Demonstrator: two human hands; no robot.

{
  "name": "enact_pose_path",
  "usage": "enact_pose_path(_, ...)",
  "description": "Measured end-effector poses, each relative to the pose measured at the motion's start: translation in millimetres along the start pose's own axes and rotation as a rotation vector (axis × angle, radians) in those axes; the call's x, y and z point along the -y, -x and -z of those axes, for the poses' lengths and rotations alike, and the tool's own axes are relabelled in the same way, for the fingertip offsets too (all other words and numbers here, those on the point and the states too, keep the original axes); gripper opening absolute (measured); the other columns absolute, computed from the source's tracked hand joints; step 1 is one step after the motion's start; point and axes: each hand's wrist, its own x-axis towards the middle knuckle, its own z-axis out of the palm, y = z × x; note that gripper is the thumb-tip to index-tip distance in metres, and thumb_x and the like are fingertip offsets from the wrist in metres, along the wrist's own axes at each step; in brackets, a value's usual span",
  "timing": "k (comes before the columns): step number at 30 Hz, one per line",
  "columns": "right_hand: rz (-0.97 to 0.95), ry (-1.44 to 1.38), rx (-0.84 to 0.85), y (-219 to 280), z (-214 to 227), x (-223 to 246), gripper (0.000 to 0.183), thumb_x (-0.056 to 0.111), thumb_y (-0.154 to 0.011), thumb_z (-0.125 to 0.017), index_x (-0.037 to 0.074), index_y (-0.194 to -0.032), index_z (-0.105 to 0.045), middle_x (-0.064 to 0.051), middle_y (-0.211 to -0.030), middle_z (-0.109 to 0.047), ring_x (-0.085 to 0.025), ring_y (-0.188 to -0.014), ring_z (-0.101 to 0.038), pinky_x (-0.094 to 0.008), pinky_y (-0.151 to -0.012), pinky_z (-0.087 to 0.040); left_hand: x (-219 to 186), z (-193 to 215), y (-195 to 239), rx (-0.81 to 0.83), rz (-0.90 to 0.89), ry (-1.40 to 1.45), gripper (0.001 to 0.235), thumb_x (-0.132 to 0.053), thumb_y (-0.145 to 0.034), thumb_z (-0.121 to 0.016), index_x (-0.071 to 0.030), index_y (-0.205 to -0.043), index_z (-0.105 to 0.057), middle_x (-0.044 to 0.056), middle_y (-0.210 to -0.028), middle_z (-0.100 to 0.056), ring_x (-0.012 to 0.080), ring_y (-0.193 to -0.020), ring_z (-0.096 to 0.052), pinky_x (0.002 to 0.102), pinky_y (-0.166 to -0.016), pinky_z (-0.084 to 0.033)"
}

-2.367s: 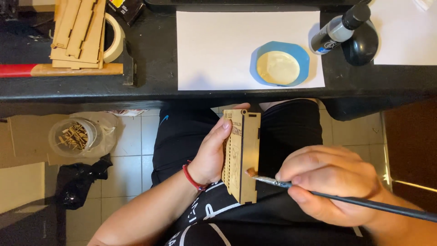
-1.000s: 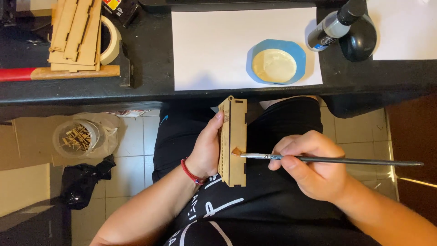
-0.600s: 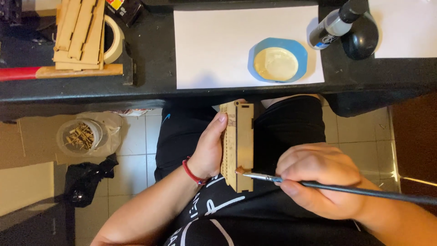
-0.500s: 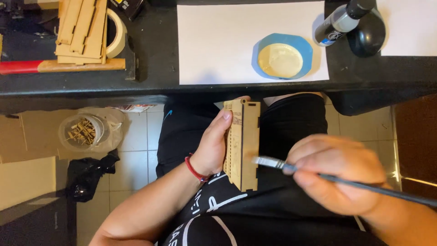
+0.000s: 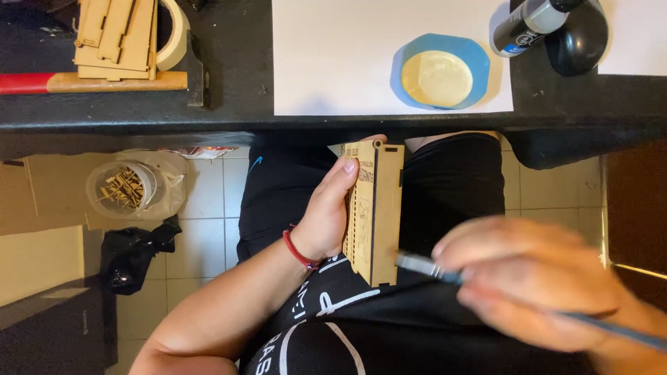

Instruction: Applying paint or glue to the edges and joints of a small laser-cut wooden box using a paintbrush.

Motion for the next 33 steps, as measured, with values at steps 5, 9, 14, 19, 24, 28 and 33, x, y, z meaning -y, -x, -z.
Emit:
enact_pose_path(5,-0.047,0.046,-0.135,3,-3,-6,0.01,0.008,-0.082,-0.063,0.0,-0.082,-0.058,-0.018,-0.091,-0.071,-0.026,-0.077,-0.078,-0.032,-0.073,-0.068,3,3,0,0.051,-0.054,0.009,0.061,-0.044,-0.096,-0.056,-0.009,-0.145,-0.048,0.011,-0.118,-0.063,0.0206,-0.098,-0.062,0.036,-0.085,-0.053)
enact_pose_path(9,-0.048,-0.099,0.005,-3,-3,-1,0.016,0.01,-0.086,-0.061,0.002,-0.074,-0.056,-0.011,-0.084,-0.07,-0.025,-0.071,-0.075,-0.028,-0.065,-0.066,2,5,1,0.061,-0.046,-0.005,0.06,-0.044,-0.097,-0.056,-0.01,-0.145,-0.047,0.012,-0.119,-0.063,0.0213,-0.1,-0.063,0.037,-0.086,-0.054)
enact_pose_path(14,-0.159,0.116,-0.274,4,-5,-4,0.013,0.008,-0.083,-0.058,-0.004,-0.086,-0.054,-0.024,-0.09,-0.07,-0.031,-0.077,-0.078,-0.036,-0.073,-0.067,1,1,1,0.071,-0.05,-0.013,0.062,-0.045,-0.097,-0.056,-0.008,-0.146,-0.046,0.013,-0.119,-0.063,0.0221,-0.099,-0.064,0.037,-0.085,-0.055)
enact_pose_path(19,0.017,-0.068,0.005,-8,-5,-2,0.014,0.01,-0.085,-0.065,-0.001,-0.08,-0.057,-0.015,-0.088,-0.071,-0.028,-0.075,-0.076,-0.032,-0.067,-0.069,2,2,2,0.06,-0.057,-0.002,0.06,-0.043,-0.098,-0.056,-0.008,-0.146,-0.046,0.012,-0.119,-0.064,0.0193,-0.1,-0.063,0.035,-0.086,-0.054)
enact_pose_path(24,-0.089,-0.11,-0.054,3,0,-3,0.01,0.011,-0.079,-0.069,0.005,-0.08,-0.061,-0.009,-0.088,-0.077,-0.019,-0.077,-0.084,-0.025,-0.073,-0.075,5,6,1,0.044,-0.009,0.057,0.058,-0.042,-0.097,-0.059,-0.011,-0.145,-0.049,0.009,-0.118,-0.064,0.0196,-0.098,-0.064,0.036,-0.083,-0.055)
enact_pose_path(28,-0.029,0.006,-0.062,-6,-7,-2,0.011,0.009,-0.082,-0.063,0.0,-0.078,-0.06,-0.015,-0.086,-0.072,-0.024,-0.072,-0.078,-0.027,-0.067,-0.071,3,6,1,0.043,-0.02,-0.004,0.061,-0.045,-0.096,-0.057,-0.01,-0.146,-0.047,0.011,-0.121,-0.063,0.0202,-0.1,-0.063,0.036,-0.084,-0.055)
enact_pose_path(33,-0.027,-0.134,0.065,0,-6,0,0.015,0.01,-0.084,-0.064,0.0,-0.073,-0.063,-0.011,-0.081,-0.072,-0.023,-0.071,-0.078,-0.027,-0.069,-0.074,8,9,2,0.036,0.0,0.107,0.057,-0.041,-0.099,-0.057,-0.011,-0.146,-0.048,0.011,-0.12,-0.065,0.0205,-0.095,-0.065,0.036,-0.08,-0.057)
